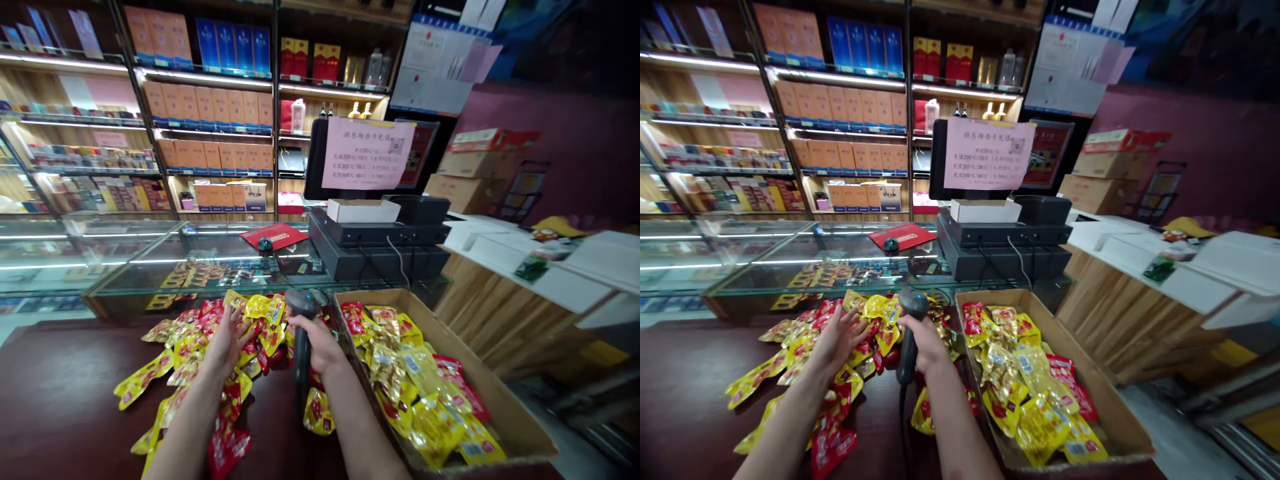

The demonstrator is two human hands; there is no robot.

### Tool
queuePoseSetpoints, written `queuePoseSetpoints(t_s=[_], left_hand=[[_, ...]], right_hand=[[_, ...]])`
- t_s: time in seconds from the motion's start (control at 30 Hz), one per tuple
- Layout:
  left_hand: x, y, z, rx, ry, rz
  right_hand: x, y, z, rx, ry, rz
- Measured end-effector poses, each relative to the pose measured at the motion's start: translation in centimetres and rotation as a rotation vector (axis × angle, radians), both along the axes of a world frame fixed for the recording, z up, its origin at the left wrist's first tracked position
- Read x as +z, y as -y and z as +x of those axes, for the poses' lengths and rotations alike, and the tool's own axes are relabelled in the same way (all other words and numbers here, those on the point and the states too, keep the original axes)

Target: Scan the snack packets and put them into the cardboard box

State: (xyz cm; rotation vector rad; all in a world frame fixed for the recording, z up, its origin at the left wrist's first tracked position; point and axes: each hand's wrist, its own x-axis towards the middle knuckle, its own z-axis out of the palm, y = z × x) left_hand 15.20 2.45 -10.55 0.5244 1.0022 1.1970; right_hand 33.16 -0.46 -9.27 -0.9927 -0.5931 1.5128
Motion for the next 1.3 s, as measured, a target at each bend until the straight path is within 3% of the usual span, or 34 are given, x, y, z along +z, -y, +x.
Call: queuePoseSetpoints(t_s=[0.2, 0.33, 0.43, 0.67, 0.87, 1.13, 1.3], left_hand=[[-0.7, -0.7, -0.4, 0.037, 0.134, -0.067], [-1.0, -0.9, -0.1, 0.040, 0.173, -0.073], [-1.1, -1.1, 0.2, 0.035, 0.179, -0.070], [-1.1, -0.6, 1.1, -0.037, 0.146, -0.003], [-0.8, 1.0, 2.9, -0.086, -0.080, 0.079], [-1.9, 2.0, 6.5, -0.300, -0.179, 0.130], [-1.5, 1.2, 7.7, -0.262, -0.223, 0.134]], right_hand=[[1.6, -5.9, -0.9, 0.182, 0.341, 0.156], [0.6, -8.8, -1.8, 0.236, 0.575, 0.191], [-0.5, -9.1, -2.1, 0.252, 0.655, 0.238], [-0.6, -5.5, -1.1, 0.183, 0.519, 0.193], [-0.2, -0.4, 0.7, 0.036, 0.376, 0.098], [0.0, 6.3, 3.4, -0.092, 0.286, 0.065], [0.0, 8.5, 4.2, -0.187, 0.324, 0.068]])
